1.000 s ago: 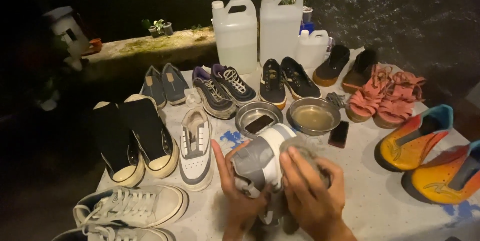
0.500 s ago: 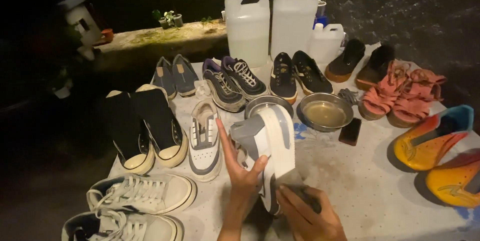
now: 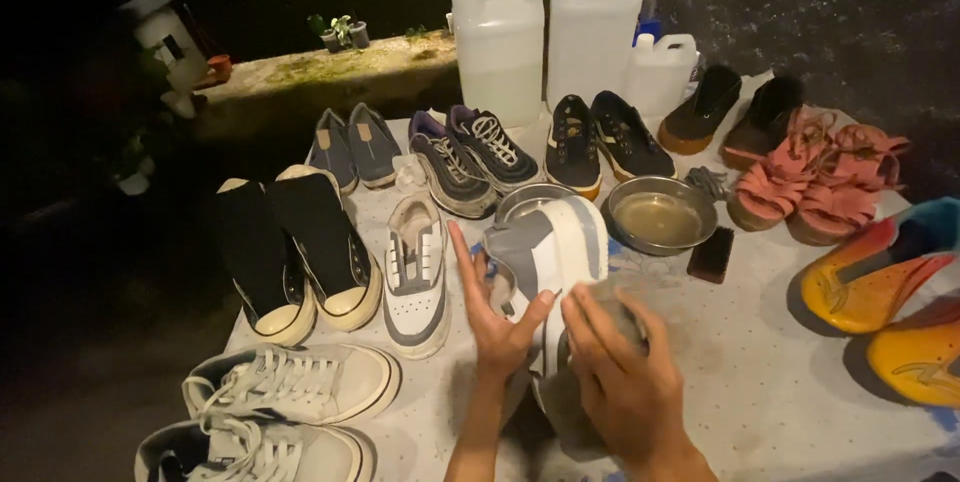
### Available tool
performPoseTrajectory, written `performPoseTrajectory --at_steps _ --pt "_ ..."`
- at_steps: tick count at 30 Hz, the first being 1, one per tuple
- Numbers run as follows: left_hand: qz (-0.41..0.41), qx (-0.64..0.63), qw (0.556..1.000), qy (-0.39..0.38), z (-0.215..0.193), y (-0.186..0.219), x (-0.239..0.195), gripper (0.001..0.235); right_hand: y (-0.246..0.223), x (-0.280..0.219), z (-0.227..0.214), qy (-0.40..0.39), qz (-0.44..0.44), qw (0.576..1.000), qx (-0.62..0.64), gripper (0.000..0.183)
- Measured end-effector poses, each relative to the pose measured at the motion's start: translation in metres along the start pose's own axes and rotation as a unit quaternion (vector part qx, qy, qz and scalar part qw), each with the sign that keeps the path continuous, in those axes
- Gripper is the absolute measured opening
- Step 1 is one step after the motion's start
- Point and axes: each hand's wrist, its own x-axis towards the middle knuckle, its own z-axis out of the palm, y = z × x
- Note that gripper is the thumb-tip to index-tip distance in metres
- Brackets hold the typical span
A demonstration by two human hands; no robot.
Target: The person cleans a white and grey sneaker using a cloth and a brush. They wipe the shoe with the cloth, then dip the brush into a metal bowl of liquid and scrub the shoe's surface. The process is repeated on different parts of the shoe.
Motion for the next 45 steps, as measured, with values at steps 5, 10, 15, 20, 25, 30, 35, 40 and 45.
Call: performPoseTrajectory --at_steps 5,10,15,20,25,30,35,40,45 --pt "-0.019 -0.005 1.000 0.001 0.001 0.015 0.002 0.111 -0.008 -0.037 -0.008 -0.035 -0.029 0.999 -0.019 0.020" --pt "-0.013 -0.015 1.000 -0.014 -0.001 0.015 0.002 0.103 0.004 -0.033 -0.025 -0.120 -0.050 0.986 0.107 0.032" --pt "-0.018 0.016 0.999 -0.037 -0.006 0.001 -0.006 0.096 0.033 0.009 -0.018 0.133 0.083 0.981 0.114 0.024" --pt "-0.043 -0.020 0.999 -0.012 -0.005 -0.002 -0.009 0.099 0.028 0.041 0.004 0.044 0.049 0.996 0.064 0.040" --pt "-0.024 -0.009 1.000 0.006 -0.012 -0.006 -0.008 0.095 0.007 -0.002 0.018 -0.022 0.064 0.997 0.028 0.036" --pt "-0.007 -0.015 0.999 0.032 -0.012 -0.010 -0.005 0.093 -0.007 -0.031 0.008 -0.027 -0.004 1.000 0.012 0.026" --pt "-0.049 -0.009 0.997 0.054 -0.008 0.004 -0.002 0.091 0.001 -0.070 -0.002 -0.095 -0.109 0.989 0.016 0.025" --pt "-0.018 0.001 0.998 0.055 -0.010 -0.009 -0.001 0.093 -0.003 -0.043 -0.015 -0.005 0.089 0.986 0.144 0.035" --pt "-0.031 -0.004 0.999 0.041 -0.008 -0.002 0.000 0.093 -0.004 -0.024 0.015 -0.028 0.040 0.999 0.024 0.037"
